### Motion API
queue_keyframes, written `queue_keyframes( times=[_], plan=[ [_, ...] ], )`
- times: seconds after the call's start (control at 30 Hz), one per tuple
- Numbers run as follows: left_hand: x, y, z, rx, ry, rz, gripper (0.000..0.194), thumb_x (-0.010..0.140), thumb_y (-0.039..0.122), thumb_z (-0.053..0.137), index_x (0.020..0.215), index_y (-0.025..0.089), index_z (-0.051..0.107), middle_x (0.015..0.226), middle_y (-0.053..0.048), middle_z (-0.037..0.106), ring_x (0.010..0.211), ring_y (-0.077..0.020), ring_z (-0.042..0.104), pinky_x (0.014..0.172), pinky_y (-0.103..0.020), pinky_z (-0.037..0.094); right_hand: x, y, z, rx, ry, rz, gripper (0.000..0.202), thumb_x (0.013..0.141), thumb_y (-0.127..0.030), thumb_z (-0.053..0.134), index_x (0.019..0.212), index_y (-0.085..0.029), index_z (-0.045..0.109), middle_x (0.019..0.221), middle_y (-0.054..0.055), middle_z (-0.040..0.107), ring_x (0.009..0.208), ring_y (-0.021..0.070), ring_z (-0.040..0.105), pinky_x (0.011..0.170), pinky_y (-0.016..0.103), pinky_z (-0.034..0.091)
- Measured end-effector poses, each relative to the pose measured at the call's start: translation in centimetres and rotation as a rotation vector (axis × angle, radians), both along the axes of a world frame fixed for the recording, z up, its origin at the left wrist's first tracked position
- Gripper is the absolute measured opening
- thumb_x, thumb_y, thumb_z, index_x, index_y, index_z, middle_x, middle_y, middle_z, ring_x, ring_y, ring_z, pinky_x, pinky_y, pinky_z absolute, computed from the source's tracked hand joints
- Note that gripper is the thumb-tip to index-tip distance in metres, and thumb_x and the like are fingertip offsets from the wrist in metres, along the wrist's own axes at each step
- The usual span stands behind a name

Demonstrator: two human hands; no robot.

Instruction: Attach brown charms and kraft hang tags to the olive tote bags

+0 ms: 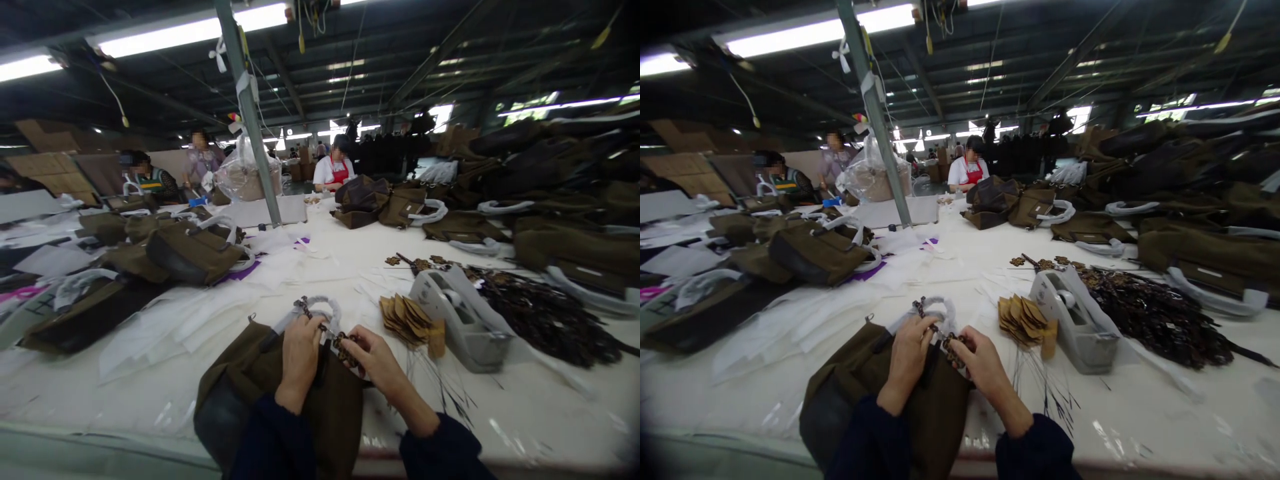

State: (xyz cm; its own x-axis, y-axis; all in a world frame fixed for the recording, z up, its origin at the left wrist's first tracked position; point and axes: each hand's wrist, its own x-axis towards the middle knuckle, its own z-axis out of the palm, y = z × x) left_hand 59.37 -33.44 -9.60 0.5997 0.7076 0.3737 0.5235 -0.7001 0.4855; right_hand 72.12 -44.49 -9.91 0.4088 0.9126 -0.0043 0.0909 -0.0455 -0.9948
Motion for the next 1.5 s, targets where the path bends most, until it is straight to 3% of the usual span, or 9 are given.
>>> queue_keyframes(
  times=[0.17,0.33,0.47,0.67,0.9,1.1,1.27,1.4,1.5],
  plan=[
    [-1.3,-2.2,2.4,0.249,0.258,0.107,0.023,0.093,0.020,0.049,0.102,0.028,0.068,0.095,-0.007,0.060,0.096,-0.0289,0.051,0.088,-0.045,0.040,-0.4,-0.8,0.0,0.003,-0.369,-0.139,0.021,0.089,-0.036,0.055,0.075,-0.019,0.054,0.064,-0.002,0.057,0.061,0.0136,0.052,0.060,0.025,0.039],
    [-2.2,-3.2,2.7,0.345,0.315,0.046,0.013,0.092,0.021,0.053,0.092,0.023,0.066,0.118,-0.008,0.060,0.116,-0.0309,0.048,0.105,-0.049,0.033,-1.2,-1.1,-0.1,0.009,-0.490,-0.209,0.019,0.089,-0.033,0.054,0.074,-0.021,0.053,0.063,-0.003,0.053,0.060,0.0141,0.049,0.060,0.026,0.036],
    [-2.4,-3.7,2.6,0.214,0.432,-0.036,0.020,0.097,0.022,0.042,0.095,0.021,0.061,0.089,-0.007,0.067,0.091,-0.0259,0.060,0.084,-0.039,0.043,-1.8,-1.2,-0.1,0.024,-0.472,-0.218,0.019,0.090,-0.032,0.053,0.075,-0.021,0.051,0.063,-0.004,0.051,0.060,0.0139,0.048,0.060,0.026,0.034],
    [-2.8,-4.6,3.4,-0.041,0.506,-0.036,0.017,0.097,0.036,0.045,0.097,0.024,0.057,0.083,-0.004,0.071,0.078,-0.0239,0.067,0.062,-0.030,0.036,-2.1,-1.3,-0.3,0.034,-0.399,-0.177,0.016,0.091,-0.032,0.052,0.080,-0.021,0.053,0.067,-0.003,0.054,0.062,0.0140,0.048,0.061,0.025,0.035],
    [-3.1,-3.9,3.6,0.037,0.492,0.006,0.017,0.098,0.030,0.042,0.095,0.024,0.057,0.085,-0.006,0.069,0.082,-0.0240,0.067,0.067,-0.030,0.038,-2.5,-1.8,0.1,0.045,-0.297,-0.180,0.021,0.092,-0.037,0.053,0.079,-0.021,0.054,0.067,-0.003,0.054,0.064,0.0144,0.049,0.061,0.025,0.036],
    [-3.0,-4.2,3.8,-0.067,0.519,-0.042,0.013,0.096,0.024,0.041,0.097,0.024,0.054,0.079,-0.003,0.070,0.078,-0.0235,0.069,0.062,-0.029,0.035,-4.2,-2.1,-0.5,0.092,-0.340,-0.171,0.017,0.094,-0.034,0.050,0.085,-0.021,0.057,0.075,-0.001,0.061,0.069,0.0154,0.055,0.065,0.026,0.040],
    [-4.0,-4.0,5.2,-0.136,0.519,-0.117,0.010,0.096,0.032,0.046,0.092,0.026,0.054,0.084,-0.002,0.070,0.083,-0.0237,0.068,0.067,-0.030,0.037,-4.5,-2.3,-1.1,0.085,-0.341,-0.181,0.014,0.093,-0.031,0.053,0.083,-0.022,0.056,0.072,-0.002,0.060,0.067,0.0150,0.055,0.064,0.025,0.041],
    [-4.6,-3.6,6.5,-0.090,0.621,-0.160,0.012,0.097,0.029,0.044,0.093,0.025,0.055,0.086,-0.003,0.071,0.084,-0.0249,0.068,0.068,-0.031,0.036,-4.9,-2.8,-1.6,0.156,-0.444,-0.168,0.009,0.094,-0.025,0.051,0.089,-0.022,0.058,0.081,0.001,0.062,0.075,0.0170,0.058,0.068,0.027,0.043],
    [-4.6,-3.7,6.1,-0.040,0.628,-0.141,0.010,0.094,0.022,0.046,0.100,0.025,0.053,0.086,-0.003,0.071,0.082,-0.0254,0.068,0.065,-0.031,0.035,-5.5,-3.5,-2.5,0.291,-0.586,-0.166,0.011,0.092,-0.017,0.049,0.095,-0.021,0.058,0.087,0.004,0.063,0.081,0.0192,0.058,0.071,0.030,0.043]
  ],
)
